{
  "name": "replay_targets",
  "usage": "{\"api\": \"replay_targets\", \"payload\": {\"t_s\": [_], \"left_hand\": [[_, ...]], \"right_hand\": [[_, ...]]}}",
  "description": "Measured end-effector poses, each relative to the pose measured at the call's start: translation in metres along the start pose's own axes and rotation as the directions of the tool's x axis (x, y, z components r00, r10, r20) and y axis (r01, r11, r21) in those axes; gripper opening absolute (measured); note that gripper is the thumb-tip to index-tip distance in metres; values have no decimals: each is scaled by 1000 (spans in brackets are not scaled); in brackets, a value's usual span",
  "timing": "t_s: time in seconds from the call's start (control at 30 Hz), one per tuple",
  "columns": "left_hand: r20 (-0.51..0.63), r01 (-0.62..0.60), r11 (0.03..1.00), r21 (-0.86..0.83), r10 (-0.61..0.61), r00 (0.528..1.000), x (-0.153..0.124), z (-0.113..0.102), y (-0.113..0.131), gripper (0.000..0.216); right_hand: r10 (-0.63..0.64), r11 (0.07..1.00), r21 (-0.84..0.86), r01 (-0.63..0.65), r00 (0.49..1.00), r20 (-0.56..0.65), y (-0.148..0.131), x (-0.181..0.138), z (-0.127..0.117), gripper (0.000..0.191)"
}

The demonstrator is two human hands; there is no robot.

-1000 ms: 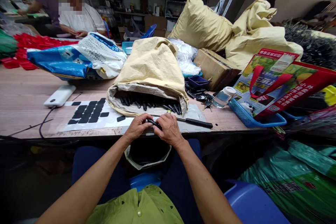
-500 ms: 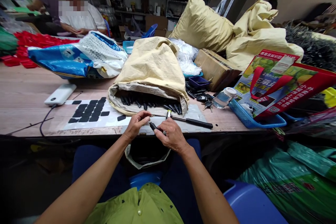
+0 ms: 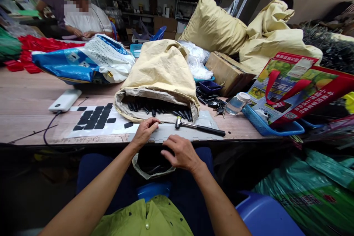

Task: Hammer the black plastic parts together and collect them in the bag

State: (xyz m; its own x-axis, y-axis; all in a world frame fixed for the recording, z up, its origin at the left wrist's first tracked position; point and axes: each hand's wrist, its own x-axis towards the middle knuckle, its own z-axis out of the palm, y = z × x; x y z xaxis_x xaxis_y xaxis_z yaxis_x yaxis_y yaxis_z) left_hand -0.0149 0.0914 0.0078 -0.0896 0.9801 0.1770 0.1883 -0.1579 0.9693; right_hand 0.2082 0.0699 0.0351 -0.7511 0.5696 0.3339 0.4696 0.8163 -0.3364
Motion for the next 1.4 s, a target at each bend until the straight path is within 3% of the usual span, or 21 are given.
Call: {"api": "replay_targets", "payload": {"t_s": [0.1,0.2,0.33,0.43,0.53,0.63,0.77,0.83,0.93,1.0,1.07,1.27,1.4], "left_hand": [[-29,4,999,36,-3,1000,-1,3,-1,24],[-121,49,995,86,-39,992,0,8,-2,25],[-316,261,926,272,-171,933,13,9,8,37],[-389,422,744,517,-235,891,34,7,21,44],[-378,456,531,714,-255,890,52,6,32,46],[-363,447,441,778,-264,893,58,4,36,39],[-415,476,472,742,-235,879,38,-6,31,31],[-395,426,514,745,-176,902,21,-10,27,28],[-166,138,614,777,-11,986,-2,-8,19,20],[10,-73,650,756,100,995,-9,-2,13,14],[90,-175,669,722,160,983,-9,4,8,13],[114,-194,737,647,157,981,0,5,1,16],[116,-157,775,611,109,987,2,2,2,17]], "right_hand": [[167,970,-121,-212,938,-303,37,1,-9,17],[304,867,-227,-443,833,-462,76,-2,-10,19],[349,831,-247,-499,812,-468,101,-6,-1,18],[356,835,-230,-501,809,-467,102,-8,3,19],[362,839,-210,-502,803,-474,100,-8,3,18],[368,842,-191,-504,796,-480,98,-8,1,19],[372,855,-163,-492,801,-469,96,-10,-2,15],[373,859,-161,-486,809,-454,94,-10,-3,18],[394,845,-172,-506,807,-440,95,-10,-2,15],[404,834,-186,-519,805,-433,97,-10,-1,12],[392,829,-210,-519,806,-443,99,-9,0,12],[306,806,-262,-531,752,-584,91,-8,-2,19],[285,858,-219,-464,787,-547,66,-3,-7,24]]}}
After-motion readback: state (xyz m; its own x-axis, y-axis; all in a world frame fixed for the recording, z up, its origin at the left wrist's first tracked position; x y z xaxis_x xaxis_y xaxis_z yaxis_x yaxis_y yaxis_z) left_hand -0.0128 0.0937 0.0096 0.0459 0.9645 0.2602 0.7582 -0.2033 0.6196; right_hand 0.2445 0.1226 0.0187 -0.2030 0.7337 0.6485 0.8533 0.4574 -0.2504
